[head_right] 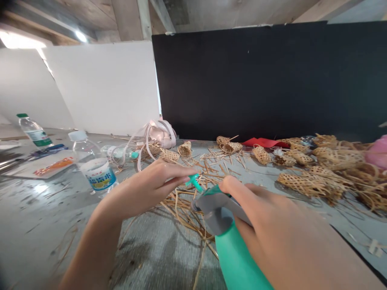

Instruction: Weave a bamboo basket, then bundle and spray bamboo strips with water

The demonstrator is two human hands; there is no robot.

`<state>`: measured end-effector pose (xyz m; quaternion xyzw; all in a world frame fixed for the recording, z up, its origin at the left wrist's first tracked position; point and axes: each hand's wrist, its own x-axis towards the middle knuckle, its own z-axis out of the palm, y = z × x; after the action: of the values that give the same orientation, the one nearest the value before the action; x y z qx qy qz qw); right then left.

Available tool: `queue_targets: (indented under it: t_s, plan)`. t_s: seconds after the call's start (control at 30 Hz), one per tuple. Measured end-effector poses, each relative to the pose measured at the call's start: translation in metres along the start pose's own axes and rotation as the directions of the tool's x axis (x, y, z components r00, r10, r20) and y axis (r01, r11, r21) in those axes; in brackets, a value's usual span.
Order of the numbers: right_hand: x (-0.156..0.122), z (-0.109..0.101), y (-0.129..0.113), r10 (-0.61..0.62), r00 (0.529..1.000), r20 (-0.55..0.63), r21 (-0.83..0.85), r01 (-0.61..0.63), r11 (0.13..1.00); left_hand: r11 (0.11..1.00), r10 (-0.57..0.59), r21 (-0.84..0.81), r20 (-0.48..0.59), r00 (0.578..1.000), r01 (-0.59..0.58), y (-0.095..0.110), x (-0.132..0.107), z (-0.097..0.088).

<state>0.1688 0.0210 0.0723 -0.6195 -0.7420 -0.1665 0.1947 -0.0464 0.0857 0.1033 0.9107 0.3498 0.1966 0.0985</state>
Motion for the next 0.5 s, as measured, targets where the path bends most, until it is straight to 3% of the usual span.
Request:
queue_targets:
  t_s: [0.17, 0.3, 0.5]
  plan:
    - [0.014, -0.004, -0.016, -0.190, 0.981, -0.032, -0.080, 0.187, 0.979, 0.998, 0.025, -0.059, -0.001, 1.000, -0.025, -0.001, -0.001, -0.002]
    - [0.021, -0.008, -0.012, -0.297, 0.953, -0.059, -0.031, 0.295, 0.955, 0.993, 0.053, -0.108, -0.024, 0.998, -0.055, 0.000, -0.001, -0.001]
    - [0.007, -0.009, 0.019, -0.156, 0.972, 0.177, -0.058, 0.169, 0.984, 0.969, 0.174, -0.175, -0.024, 0.984, -0.175, 0.006, 0.006, 0.008]
